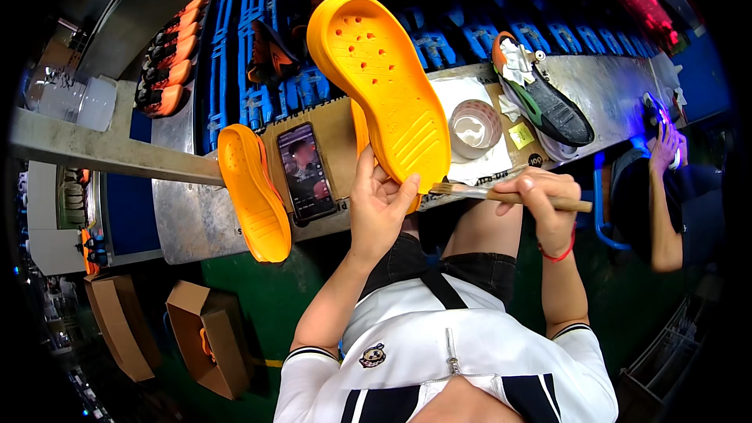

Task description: The person applies a liquid adhesive from a small cup onto the surface and edges of various blue and orange shoe soles using a brush, then places the finished soles onto a moving conveyor belt.

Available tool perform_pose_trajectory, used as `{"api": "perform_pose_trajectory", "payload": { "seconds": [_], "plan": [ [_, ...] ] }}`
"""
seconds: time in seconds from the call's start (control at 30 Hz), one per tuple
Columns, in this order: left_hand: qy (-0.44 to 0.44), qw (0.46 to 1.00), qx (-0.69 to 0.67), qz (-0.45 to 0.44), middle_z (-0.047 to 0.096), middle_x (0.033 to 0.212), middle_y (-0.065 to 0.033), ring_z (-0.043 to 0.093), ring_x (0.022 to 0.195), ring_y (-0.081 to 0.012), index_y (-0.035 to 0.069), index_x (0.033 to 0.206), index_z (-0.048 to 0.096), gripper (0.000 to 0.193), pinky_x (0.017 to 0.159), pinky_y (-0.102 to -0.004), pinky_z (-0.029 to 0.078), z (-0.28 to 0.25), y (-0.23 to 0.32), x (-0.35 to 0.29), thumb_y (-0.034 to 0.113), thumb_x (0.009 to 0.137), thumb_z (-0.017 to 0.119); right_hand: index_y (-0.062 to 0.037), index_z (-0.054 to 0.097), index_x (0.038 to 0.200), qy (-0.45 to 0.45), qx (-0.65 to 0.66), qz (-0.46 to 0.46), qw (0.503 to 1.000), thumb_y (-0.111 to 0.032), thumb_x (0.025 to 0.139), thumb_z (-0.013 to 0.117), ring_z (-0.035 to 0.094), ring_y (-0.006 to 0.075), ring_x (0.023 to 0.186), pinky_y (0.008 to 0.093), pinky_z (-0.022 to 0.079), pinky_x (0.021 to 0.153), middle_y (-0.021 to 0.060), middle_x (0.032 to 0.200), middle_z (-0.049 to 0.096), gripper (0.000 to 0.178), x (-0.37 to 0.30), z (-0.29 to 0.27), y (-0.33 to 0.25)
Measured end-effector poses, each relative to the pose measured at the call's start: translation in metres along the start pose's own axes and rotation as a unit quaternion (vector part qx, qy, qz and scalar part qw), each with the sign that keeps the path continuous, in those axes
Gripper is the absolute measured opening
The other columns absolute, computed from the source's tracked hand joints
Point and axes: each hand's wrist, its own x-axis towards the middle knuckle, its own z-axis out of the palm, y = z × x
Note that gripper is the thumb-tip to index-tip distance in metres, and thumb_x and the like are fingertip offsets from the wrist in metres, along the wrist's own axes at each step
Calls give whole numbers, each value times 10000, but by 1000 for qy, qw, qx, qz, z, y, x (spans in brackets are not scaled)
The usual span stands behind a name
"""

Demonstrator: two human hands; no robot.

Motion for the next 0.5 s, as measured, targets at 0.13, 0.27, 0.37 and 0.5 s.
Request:
{"api": "perform_pose_trajectory", "payload": {
  "seconds": [0.13, 0.27, 0.37, 0.5],
  "plan": [
    [-3, 1000, 7, 10, 576, 1166, -171, 612, 1050, -204, -50, 1346, 313, 553, 910, -305, 507, 2, 1, -1, -63, 867, 588, 37, 724, 834, -23, -42, -34, 998, -48, 884, 521, 642, 153, 552, 245, 492, 572, 113, 677, 692, 226, 1, 5, 3],
    [4, 1000, -7, 10, 573, 1172, -164, 611, 1050, -199, -46, 1342, 328, 549, 910, -304, 506, 3, 3, -1, -66, 862, 595, 29, 727, 826, 4, -55, -43, 998, -49, 885, 522, 634, 149, 546, 246, 486, 559, 97, 639, 683, 227, 6, 8, 2],
    [0, 1000, 10, 4, 579, 1169, -165, 616, 1045, -199, -42, 1350, 323, 559, 911, -304, 505, 3, 4, -1, -74, 861, 591, 23, 729, 807, -17, -70, -53, 996, -45, 878, 523, 627, 144, 543, 249, 481, 558, 91, 617, 676, 229, 7, 3, -3],
    [-11, 1000, 28, -2, 590, 1164, -169, 622, 1041, -202, -39, 1358, 317, 568, 911, -301, 504, 3, 6, -2, -79, 860, 588, 16, 733, 800, 2, -70, -44, 997, -37, 860, 529, 612, 140, 526, 253, 471, 551, 80, 601, 670, 219, 7, 0, 2]
  ]
}}
